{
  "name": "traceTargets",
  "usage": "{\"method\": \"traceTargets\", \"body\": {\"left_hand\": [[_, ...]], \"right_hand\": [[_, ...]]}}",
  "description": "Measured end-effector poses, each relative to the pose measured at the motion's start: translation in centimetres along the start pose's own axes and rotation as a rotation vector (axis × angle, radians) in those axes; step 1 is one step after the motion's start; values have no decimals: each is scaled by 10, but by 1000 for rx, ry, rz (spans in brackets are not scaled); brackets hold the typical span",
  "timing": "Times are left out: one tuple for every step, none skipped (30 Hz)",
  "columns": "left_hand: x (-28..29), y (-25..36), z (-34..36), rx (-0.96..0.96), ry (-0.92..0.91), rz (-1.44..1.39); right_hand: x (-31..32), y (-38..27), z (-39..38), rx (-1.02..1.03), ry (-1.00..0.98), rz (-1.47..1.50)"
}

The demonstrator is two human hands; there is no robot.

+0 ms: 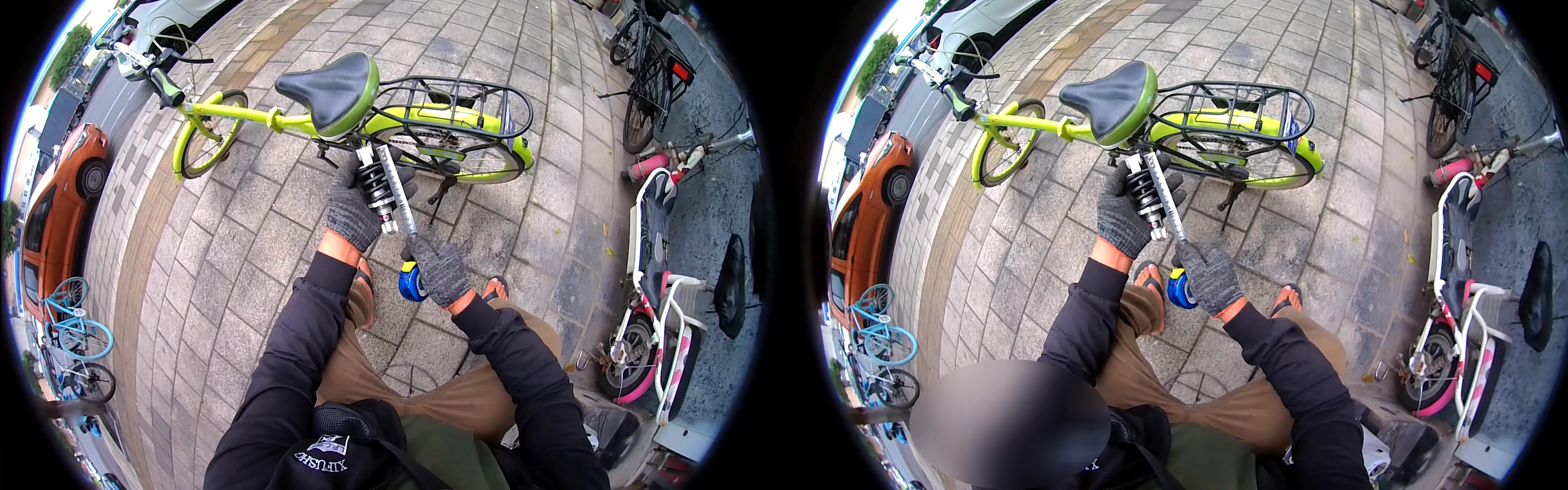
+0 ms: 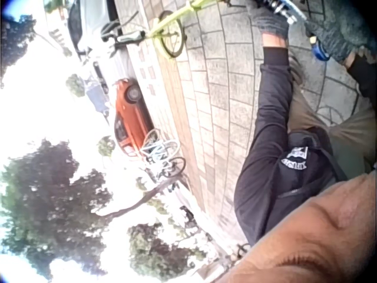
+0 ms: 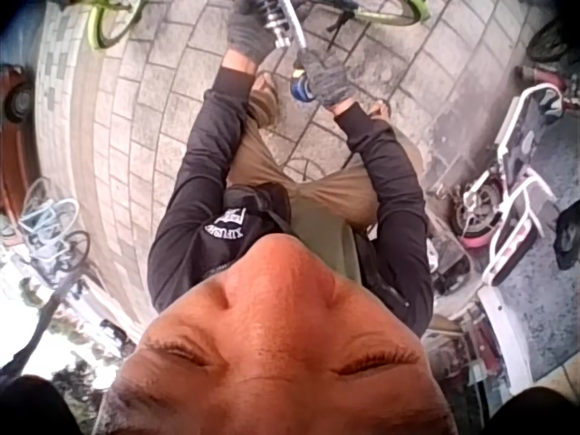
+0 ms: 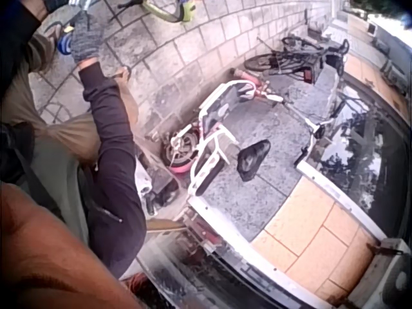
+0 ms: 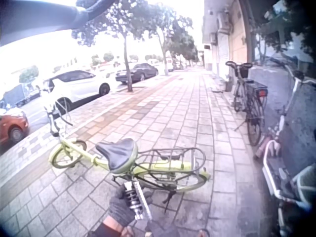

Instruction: The person removes a rear shock absorber from a lime green bicycle using a wrench. They then measure the removed shock absorber with a tape measure and place it on the ground.

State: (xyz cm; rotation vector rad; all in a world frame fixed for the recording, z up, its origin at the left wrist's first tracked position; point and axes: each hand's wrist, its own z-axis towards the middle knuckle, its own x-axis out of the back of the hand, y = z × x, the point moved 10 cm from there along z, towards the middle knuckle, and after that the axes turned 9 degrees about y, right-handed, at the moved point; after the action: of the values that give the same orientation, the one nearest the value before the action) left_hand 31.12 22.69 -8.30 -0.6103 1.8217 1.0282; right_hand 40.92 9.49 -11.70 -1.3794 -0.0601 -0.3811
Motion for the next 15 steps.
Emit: {"method": "traceTargets", "body": {"left_hand": [[0,-1,-2,4,-2,-13],[0,-1,-2,9,-4,-25],[0,0,-2,13,-6,-38],[-4,1,0,18,-40,-35],[-2,2,0,8,-17,-25],[-2,0,-3,20,-20,-37],[-5,-1,-3,30,-32,-45],[-5,-1,-4,27,-31,-45],[-5,-1,-4,23,-30,-46],[-5,0,-4,17,-29,-42],[-4,0,-4,10,-19,-29],[-3,1,-4,3,-10,-15],[-2,1,-3,-2,-3,-3],[-2,1,-3,2,-4,-13],[-2,0,-3,7,-5,-23]], "right_hand": [[0,-4,-2,38,-8,-47],[1,-3,0,5,0,-21],[1,-2,4,-28,8,6],[2,-1,4,-66,14,29],[1,2,3,-145,18,91],[0,4,0,-223,22,152],[0,7,0,-292,29,214],[0,8,1,-206,34,158],[1,9,0,-206,32,148],[0,9,0,-203,30,142],[0,9,1,-200,28,136],[-1,8,1,-200,8,107],[-1,7,1,-201,-9,75],[-1,6,1,-202,-27,44],[-1,5,1,-144,-12,34]]}}
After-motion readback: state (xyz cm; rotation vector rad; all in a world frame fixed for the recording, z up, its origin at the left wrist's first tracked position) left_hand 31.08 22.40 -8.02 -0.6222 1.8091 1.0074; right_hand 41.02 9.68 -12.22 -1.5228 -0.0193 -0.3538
